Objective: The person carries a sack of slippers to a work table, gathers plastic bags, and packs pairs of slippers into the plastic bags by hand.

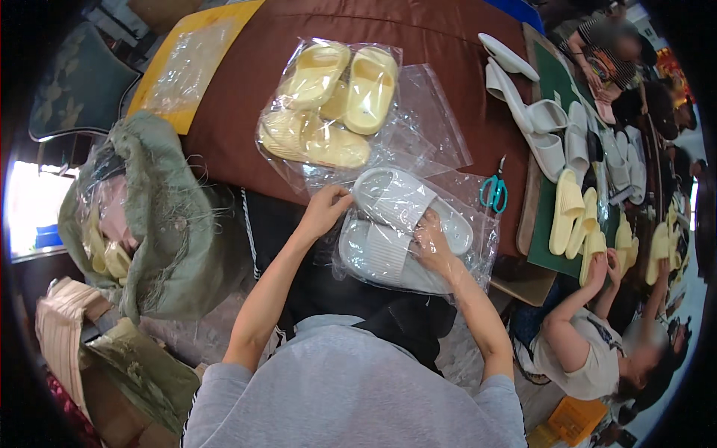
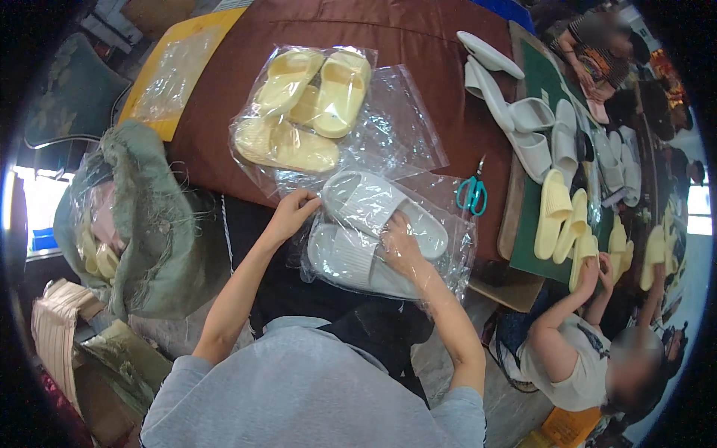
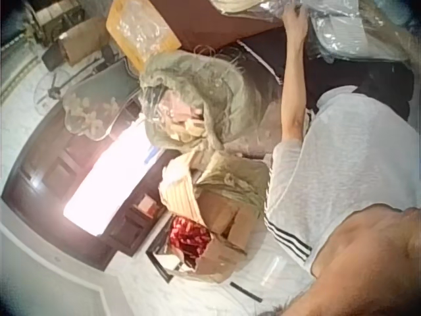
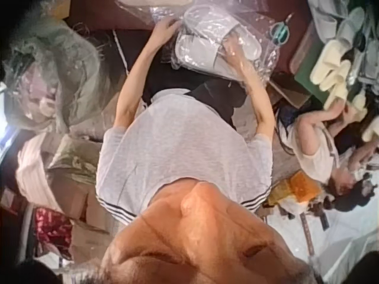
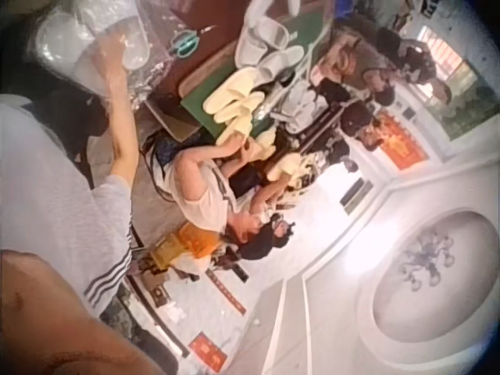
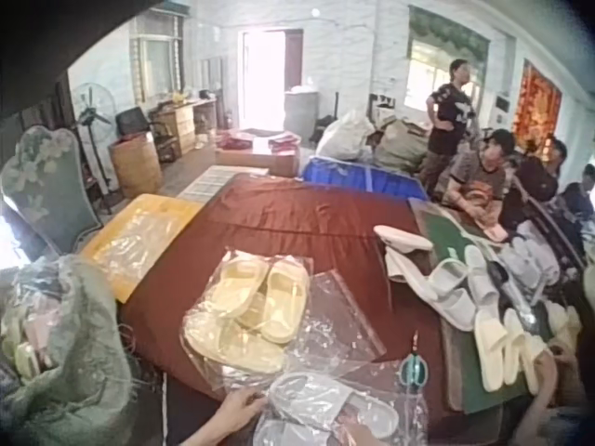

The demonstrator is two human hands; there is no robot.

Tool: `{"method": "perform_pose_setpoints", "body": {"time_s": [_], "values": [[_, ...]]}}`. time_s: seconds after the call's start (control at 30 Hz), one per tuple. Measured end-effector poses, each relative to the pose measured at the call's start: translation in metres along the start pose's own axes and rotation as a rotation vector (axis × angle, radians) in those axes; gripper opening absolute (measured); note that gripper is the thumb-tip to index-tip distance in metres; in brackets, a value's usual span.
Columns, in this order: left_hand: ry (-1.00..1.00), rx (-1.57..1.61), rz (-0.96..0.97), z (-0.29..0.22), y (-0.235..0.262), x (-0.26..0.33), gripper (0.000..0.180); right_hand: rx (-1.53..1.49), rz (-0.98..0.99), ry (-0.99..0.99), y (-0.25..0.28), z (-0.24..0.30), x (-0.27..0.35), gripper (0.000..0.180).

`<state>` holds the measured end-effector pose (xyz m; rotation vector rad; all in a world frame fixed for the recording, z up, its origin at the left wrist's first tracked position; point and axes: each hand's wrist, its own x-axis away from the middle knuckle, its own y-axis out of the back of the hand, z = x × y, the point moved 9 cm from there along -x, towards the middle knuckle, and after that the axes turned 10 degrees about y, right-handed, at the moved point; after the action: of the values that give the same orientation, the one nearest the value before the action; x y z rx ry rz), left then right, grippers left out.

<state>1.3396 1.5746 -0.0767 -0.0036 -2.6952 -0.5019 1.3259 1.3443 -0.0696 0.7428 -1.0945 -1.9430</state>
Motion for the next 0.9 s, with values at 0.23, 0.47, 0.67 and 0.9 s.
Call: {"method": "perform_pose_setpoints", "body": {"time_s": [0.23, 0.47, 0.67, 0.9], "values": [[-0.247, -0.424, -0.419, -0.059, 0.05, 0.093, 0.039, -0.026, -0.216, -0.052, 0.029, -0.001, 0.001, 0.05], [0.176, -0.154, 0.111, 0.024, 0.011, 0.113, 0.033, -0.062, -0.219, -0.072, 0.036, 0.004, -0.014, 0.049], [0.192, -0.075, 0.268, 0.037, 0.017, 0.123, 0.014, -0.095, -0.222, 0.04, 0.057, -0.013, -0.018, 0.049], [0.02, -0.163, -0.23, -0.046, 0.052, 0.073, 0.024, -0.021, -0.182, 0.048, 0.046, 0.0, -0.021, 0.05]]}}
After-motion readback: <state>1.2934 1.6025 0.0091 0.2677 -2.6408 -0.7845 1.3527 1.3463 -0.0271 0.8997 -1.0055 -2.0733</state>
